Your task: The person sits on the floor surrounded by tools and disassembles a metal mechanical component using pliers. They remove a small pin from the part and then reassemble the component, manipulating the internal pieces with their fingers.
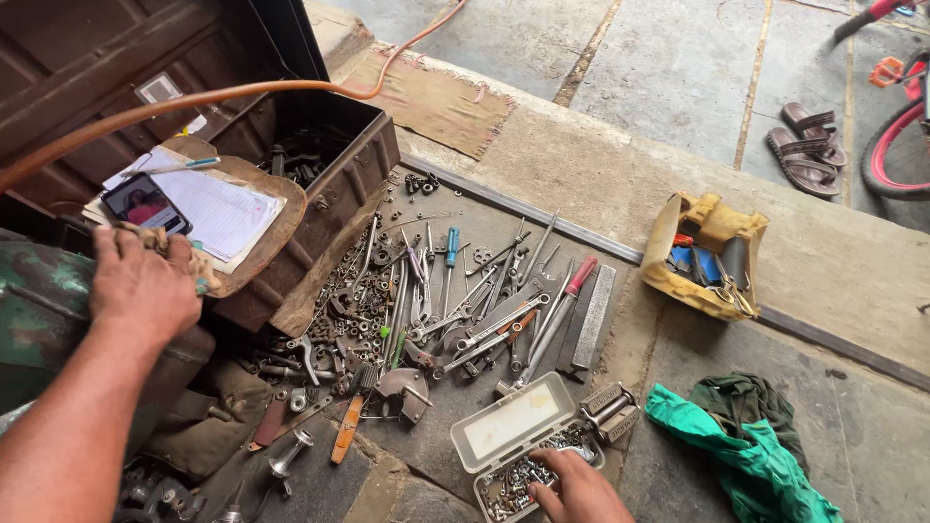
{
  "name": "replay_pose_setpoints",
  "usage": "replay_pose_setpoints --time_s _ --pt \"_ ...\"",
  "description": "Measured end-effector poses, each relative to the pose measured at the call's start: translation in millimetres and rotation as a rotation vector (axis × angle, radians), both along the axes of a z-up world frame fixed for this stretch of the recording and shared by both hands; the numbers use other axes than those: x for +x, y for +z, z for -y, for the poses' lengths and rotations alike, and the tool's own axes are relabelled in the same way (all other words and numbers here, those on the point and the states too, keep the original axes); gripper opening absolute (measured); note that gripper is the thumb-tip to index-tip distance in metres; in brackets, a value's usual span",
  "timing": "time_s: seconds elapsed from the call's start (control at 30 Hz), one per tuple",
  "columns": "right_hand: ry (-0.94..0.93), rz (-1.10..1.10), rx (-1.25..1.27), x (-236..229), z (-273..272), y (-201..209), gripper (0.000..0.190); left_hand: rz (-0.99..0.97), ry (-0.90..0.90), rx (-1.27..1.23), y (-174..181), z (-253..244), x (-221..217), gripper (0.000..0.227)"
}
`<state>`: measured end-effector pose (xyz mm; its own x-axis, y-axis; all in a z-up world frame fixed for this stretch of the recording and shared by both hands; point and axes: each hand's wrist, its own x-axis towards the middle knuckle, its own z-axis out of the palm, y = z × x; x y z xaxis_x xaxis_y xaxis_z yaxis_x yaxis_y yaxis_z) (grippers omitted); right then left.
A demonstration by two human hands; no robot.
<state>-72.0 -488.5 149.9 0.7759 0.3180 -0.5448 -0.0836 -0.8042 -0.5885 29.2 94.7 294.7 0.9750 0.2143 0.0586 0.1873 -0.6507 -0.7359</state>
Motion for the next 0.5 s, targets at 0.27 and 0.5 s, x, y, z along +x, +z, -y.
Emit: replay_pose_setpoints --time_s 0.27,0.5 --pt "0.223 -0.059 -0.142 -1.3 -0.2 -47.9 0.055 0.097 0.051 0.234 -52.9 -24.9 7.7 0.035" --pt "0.407 -0.036 -0.200 -3.6 4.0 -89.6 0.062 -0.027 0.339 -0.099 -31.5 -7.5 41.5 0.051"
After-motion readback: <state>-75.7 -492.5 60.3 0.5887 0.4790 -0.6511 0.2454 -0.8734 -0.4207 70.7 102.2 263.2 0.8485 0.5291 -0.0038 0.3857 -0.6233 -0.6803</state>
